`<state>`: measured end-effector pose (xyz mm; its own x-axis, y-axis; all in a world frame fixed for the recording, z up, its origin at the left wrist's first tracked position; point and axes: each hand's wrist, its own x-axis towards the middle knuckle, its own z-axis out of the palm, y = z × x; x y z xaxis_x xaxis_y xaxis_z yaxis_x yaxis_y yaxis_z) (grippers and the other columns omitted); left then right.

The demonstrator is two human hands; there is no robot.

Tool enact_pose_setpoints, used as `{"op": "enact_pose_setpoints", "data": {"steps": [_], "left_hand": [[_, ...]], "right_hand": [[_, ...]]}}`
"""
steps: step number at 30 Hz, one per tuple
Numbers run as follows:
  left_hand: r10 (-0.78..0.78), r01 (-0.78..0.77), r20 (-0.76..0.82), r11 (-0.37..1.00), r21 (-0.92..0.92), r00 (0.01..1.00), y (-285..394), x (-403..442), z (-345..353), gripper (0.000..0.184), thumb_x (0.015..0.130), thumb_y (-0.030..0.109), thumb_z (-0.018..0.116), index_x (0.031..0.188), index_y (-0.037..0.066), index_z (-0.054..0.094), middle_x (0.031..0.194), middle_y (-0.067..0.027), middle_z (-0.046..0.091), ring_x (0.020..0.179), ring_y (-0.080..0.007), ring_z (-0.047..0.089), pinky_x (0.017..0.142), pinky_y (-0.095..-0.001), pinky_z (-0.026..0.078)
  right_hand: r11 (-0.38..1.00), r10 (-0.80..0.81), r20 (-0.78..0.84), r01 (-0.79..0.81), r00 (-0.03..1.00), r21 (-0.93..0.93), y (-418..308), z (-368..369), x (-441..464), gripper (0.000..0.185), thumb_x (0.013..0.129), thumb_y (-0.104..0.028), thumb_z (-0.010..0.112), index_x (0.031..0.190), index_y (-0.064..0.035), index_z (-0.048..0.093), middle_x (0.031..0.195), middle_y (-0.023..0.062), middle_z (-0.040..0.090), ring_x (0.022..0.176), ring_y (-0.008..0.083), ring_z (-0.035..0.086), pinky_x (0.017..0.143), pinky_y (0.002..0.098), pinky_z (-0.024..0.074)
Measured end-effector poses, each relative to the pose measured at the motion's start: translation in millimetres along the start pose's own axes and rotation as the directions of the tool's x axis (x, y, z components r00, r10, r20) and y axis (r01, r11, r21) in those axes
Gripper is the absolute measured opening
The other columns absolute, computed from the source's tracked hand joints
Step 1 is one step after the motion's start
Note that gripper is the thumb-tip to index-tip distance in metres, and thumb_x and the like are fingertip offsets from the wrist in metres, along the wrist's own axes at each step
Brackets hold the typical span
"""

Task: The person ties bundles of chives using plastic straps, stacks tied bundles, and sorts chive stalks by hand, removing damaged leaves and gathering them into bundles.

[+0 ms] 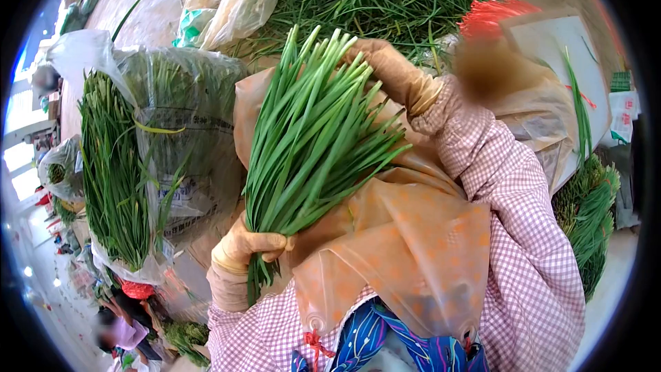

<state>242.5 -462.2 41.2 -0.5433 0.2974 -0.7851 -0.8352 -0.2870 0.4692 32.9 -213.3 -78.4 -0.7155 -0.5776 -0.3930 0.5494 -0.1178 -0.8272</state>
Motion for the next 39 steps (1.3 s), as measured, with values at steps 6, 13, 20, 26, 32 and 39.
{"op": "enact_pose_setpoints", "data": {"steps": [6,13,20,26,32,39], "left_hand": [[0.002,0.006,-0.052,0.988,0.152,0.999,28,-5,14,0.051,0.064,0.007,0.071,0.110,-0.006,0.054,0.067,-0.0119,0.057,0.039,-0.0108,0.039,0.034,-0.0225,0.028],[-0.024,0.024,0.005,0.997,0.076,1.000,47,8,26,0.052,0.067,0.007,0.070,0.115,-0.003,0.052,0.074,-0.0132,0.059,0.038,-0.0105,0.040,0.034,-0.0217,0.029],[0.002,-0.004,0.017,0.994,0.110,1.000,43,8,25,0.053,0.066,0.007,0.071,0.115,-0.003,0.051,0.073,-0.0114,0.059,0.041,-0.0098,0.040,0.036,-0.0215,0.030],[-0.009,-0.003,0.044,0.965,0.264,0.999,43,5,10,0.058,0.063,0.008,0.072,0.116,-0.003,0.052,0.076,-0.0126,0.061,0.043,-0.0111,0.043,0.037,-0.0215,0.032],[0.047,-0.004,-0.089,0.906,0.423,0.995,77,-8,29,0.057,0.063,0.007,0.071,0.117,-0.001,0.053,0.078,-0.0102,0.061,0.047,-0.0100,0.045,0.042,-0.0220,0.034],[0.200,-0.094,-0.003,0.473,0.876,0.980,186,5,74,0.042,0.068,0.013,0.075,0.105,0.000,0.058,0.071,-0.0055,0.061,0.045,-0.0078,0.046,0.039,-0.0222,0.034]], "right_hand": [[0.973,-0.074,-0.455,0.165,0.887,0.162,0,-53,9,0.016,0.091,-0.018,0.060,0.094,-0.0033,0.063,0.060,-0.0006,0.055,0.042,0.0081,0.044,0.034,0.0254,0.0382],[0.487,-0.686,0.361,0.768,0.631,-0.416,-50,24,-64,0.058,0.077,-0.018,0.074,0.130,-0.0108,0.050,0.119,0.0113,0.056,0.114,0.0225,0.052,0.097,0.0333,0.0419],[0.036,-0.757,0.502,0.793,0.420,-0.609,-13,48,-63,0.025,0.078,-0.018,0.069,0.102,-0.0136,0.063,0.105,0.0064,0.063,0.103,0.0294,0.059,0.089,0.0427,0.0460],[0.854,-0.496,-0.307,0.521,0.812,0.000,-62,8,-65,0.025,0.094,-0.029,0.057,0.096,-0.0052,0.066,0.062,-0.0008,0.058,0.045,0.0048,0.044,0.041,0.0194,0.0295],[0.629,-0.608,-0.404,0.104,0.684,-0.771,-48,-111,-37,0.032,0.090,-0.032,0.060,0.111,-0.0087,0.065,0.081,0.0065,0.066,0.070,0.0186,0.061,0.066,0.0278,0.0474],[0.887,-0.312,0.008,0.295,0.950,-0.355,-63,-14,-86,0.035,0.092,-0.028,0.056,0.114,-0.0004,0.059,0.096,0.0093,0.067,0.085,0.0151,0.062,0.076,0.0298,0.0515]]}}
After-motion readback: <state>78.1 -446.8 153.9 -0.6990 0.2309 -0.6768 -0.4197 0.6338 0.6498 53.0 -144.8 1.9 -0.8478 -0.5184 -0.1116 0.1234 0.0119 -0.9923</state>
